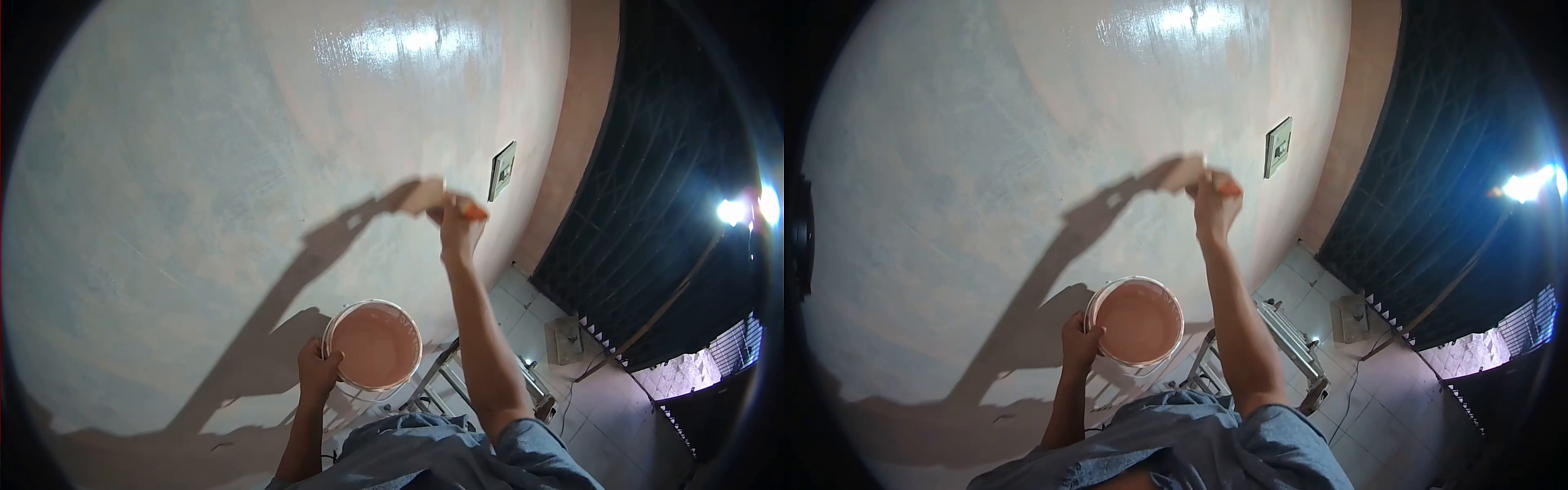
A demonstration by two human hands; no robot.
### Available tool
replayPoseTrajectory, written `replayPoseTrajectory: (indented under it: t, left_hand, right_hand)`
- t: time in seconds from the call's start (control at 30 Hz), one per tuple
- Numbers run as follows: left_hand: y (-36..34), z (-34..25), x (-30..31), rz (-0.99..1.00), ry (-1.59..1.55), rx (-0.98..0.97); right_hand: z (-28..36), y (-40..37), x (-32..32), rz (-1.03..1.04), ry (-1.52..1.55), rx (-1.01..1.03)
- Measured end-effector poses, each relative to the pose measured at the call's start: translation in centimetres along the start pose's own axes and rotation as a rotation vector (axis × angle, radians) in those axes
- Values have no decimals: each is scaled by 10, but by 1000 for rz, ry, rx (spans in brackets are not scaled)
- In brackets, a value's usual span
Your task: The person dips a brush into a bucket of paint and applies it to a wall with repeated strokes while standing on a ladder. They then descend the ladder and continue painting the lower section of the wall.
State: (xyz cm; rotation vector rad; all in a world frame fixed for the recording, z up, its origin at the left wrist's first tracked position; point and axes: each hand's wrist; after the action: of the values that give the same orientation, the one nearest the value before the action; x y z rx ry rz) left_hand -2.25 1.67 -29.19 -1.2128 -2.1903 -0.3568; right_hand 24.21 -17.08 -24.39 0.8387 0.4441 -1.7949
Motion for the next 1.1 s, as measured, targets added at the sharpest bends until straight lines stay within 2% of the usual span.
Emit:
replayPoseTrajectory:
  t: [0.07, 0.13, 0.2, 0.27, 0.3, 0.4, 0.5, 0.6, 0.67, 0.77, 0.9, 1.0, 1.1]
  left_hand:
    - [-2, -8, 0, 4, -1, 75]
    - [-6, -10, -1, -10, -215, 33]
    - [-6, -9, -1, 18, -200, 94]
    - [-6, -6, -2, 11, -193, 101]
    - [-2, 0, -4, -3, -191, 74]
    - [-3, -2, -4, -4, -181, 46]
    - [-3, -3, -2, 9, -101, 186]
    - [6, 11, -6, -15, -67, 103]
    - [9, 19, -7, 3, -35, 71]
    - [7, 4, -6, -12, 8, 65]
    - [1, -3, -6, -6, -93, 22]
    - [4, 17, -12, -26, -97, 29]
    - [1, 2, -9, 27, -174, 120]
  right_hand:
    - [39, 39, -50, 140, 209, 127]
    - [80, 72, -92, 216, 472, 61]
    - [115, 87, -112, 376, 445, 142]
    - [120, 92, -115, 406, 504, 131]
    - [109, 95, -109, 405, 502, 124]
    - [35, 97, -53, 228, 480, -64]
    - [-42, 55, 43, 53, 287, -151]
    - [-31, -4, 76, -57, 101, -223]
    - [-13, -19, 58, -56, 158, -208]
    - [22, -20, -7, 67, 392, -5]
    - [81, -20, -99, 241, 706, 3]
    - [85, -29, -135, 351, 763, 62]
    - [53, -38, -130, 313, 747, -1]
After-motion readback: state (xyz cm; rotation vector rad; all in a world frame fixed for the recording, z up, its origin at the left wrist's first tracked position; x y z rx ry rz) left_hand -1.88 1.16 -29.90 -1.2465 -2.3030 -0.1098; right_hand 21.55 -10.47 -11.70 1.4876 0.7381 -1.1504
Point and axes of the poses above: each hand's wrist, its own y-axis towards the middle knuckle, its own x-axis out of the back of the hand, z = x × y, and after that the axes turned 15 degrees about y, right-handed
